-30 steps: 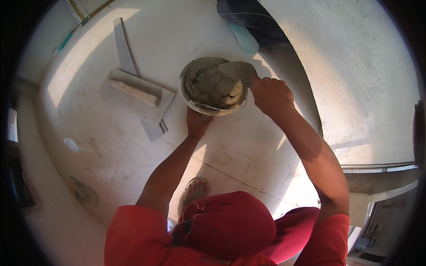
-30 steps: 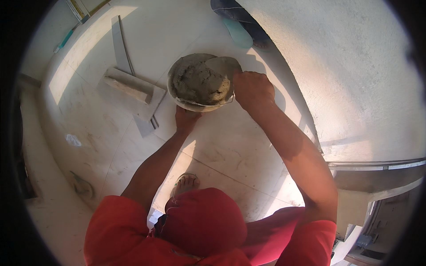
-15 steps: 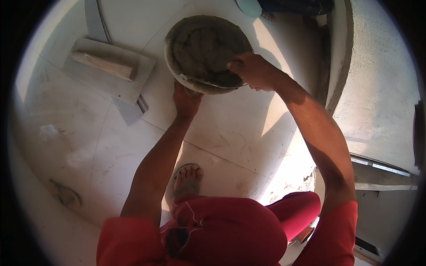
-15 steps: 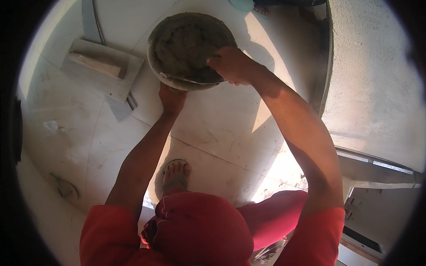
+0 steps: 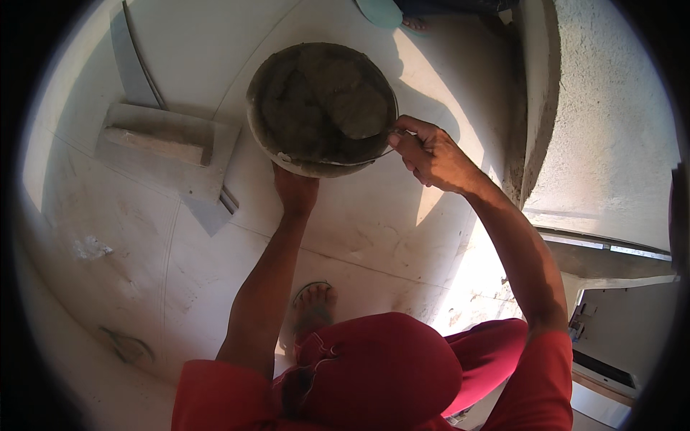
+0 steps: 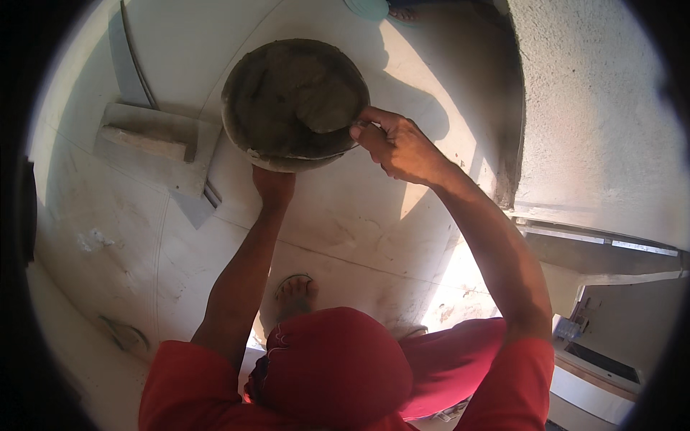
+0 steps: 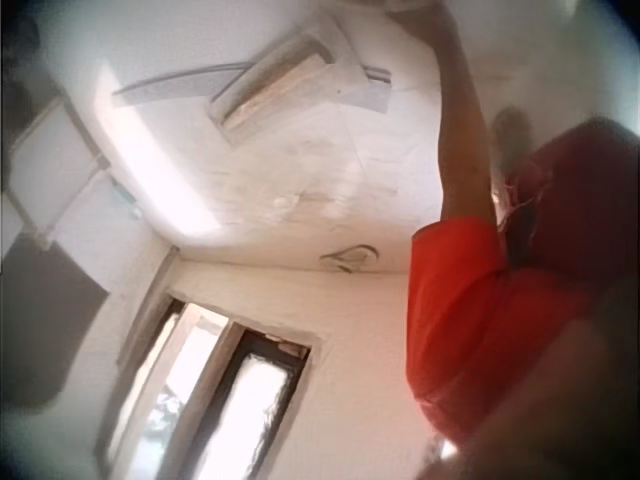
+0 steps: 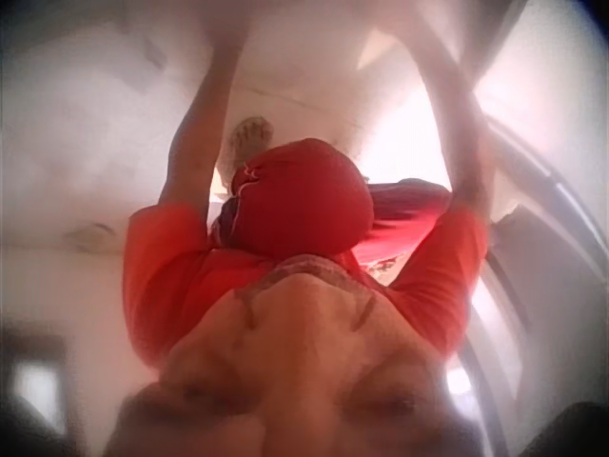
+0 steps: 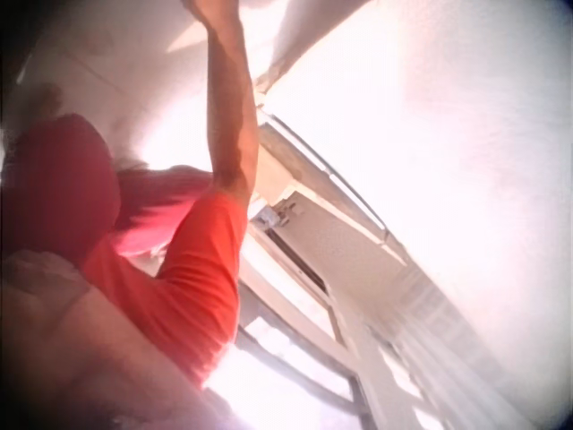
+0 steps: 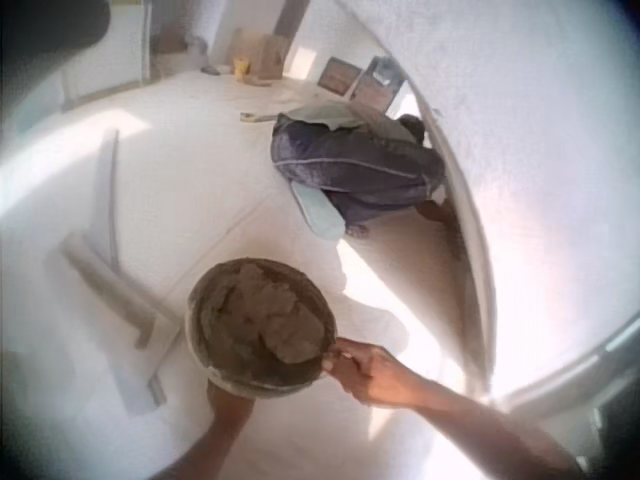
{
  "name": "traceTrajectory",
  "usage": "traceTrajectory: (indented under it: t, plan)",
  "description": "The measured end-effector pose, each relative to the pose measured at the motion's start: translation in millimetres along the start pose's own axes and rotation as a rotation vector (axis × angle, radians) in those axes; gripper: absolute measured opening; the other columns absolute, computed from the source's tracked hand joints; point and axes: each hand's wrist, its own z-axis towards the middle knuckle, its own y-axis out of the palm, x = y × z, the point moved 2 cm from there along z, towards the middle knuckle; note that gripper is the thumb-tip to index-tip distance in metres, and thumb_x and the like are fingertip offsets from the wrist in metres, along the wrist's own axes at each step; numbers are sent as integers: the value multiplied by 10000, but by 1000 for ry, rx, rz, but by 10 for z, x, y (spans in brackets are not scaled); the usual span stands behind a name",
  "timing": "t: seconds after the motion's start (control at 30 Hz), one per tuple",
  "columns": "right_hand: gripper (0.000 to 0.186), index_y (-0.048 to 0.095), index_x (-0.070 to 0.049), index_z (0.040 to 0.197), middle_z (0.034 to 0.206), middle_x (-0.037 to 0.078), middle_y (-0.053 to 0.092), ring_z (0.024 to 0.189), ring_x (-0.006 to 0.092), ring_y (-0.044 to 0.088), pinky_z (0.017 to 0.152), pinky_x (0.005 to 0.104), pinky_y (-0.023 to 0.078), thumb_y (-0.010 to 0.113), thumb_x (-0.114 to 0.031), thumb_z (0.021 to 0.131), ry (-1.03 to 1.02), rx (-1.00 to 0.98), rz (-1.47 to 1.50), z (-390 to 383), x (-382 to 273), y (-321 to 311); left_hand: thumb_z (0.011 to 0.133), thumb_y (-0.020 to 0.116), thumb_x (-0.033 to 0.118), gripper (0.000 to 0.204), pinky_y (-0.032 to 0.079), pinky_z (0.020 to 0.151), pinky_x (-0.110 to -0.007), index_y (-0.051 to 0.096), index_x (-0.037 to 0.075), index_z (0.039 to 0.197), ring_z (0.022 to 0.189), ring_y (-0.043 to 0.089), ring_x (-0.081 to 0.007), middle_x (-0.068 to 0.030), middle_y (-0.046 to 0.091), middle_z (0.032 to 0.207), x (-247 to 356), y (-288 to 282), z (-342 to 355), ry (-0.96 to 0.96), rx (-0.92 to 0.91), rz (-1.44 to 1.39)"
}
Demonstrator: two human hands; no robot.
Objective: The person applies cement to a wall and the side of a step using a trowel, taking mortar from a bucket.
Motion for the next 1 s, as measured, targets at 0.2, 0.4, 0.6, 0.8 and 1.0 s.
traceTrajectory:
  t: [0.2, 0.4, 0.6, 0.8, 1.0]
  plan:
    - [255, 651, -70, 1077, 659, -28, 497, 536, 74, 473, 499, 284, 396, 545, -296, 1128, -222, 62, 111, -415, 151, -158, 861, 902, 286, 864, 455, 1153, -522, 473, -1, 1553, 1405, 537, -468, -281, 544, 1508, -74, 12, 92, 137, 0, 132]
    - [265, 660, -76, 1130, 678, -32, 512, 585, 71, 509, 545, 287, 425, 605, -335, 1119, -148, 81, 222, -1609, 810, -520, 887, 893, 321, 952, 387, 1229, -534, 392, -53, 1604, 1497, 451, -461, -279, 408, 1663, 186, -160, 87, 11, -42, 16]
    - [344, 665, -57, 1168, 691, 0, 521, 623, 107, 520, 583, 334, 436, 602, -393, 1137, -90, 312, 184, -3143, 2267, -408, 1004, 664, 31, 674, 425, 1247, -475, 402, -87, 1614, 1519, 487, -374, -292, 447, 1641, 867, -166, -980, -42, -347, -220]
    - [451, 651, -39, 1190, 685, -18, 493, 599, 106, 511, 594, 336, 487, 482, -455, 1154, 345, 659, 730, -4376, 3522, 431, 1021, 682, 68, 250, 588, 997, -348, 732, -59, 1230, 1088, 768, -243, -171, 781, 1152, 2443, 748, -1103, 288, -1386, -57]
    - [486, 594, 12, 1345, 879, 60, 544, 604, 127, 508, 547, 311, 470, 408, -392, 1148, 421, 1208, 1126, -4902, 4667, 838, 976, 735, 122, 214, 593, 874, -427, 750, -40, 1116, 967, 760, -344, -203, 763, 1045, 3809, 1915, -1801, 904, -1828, 165]
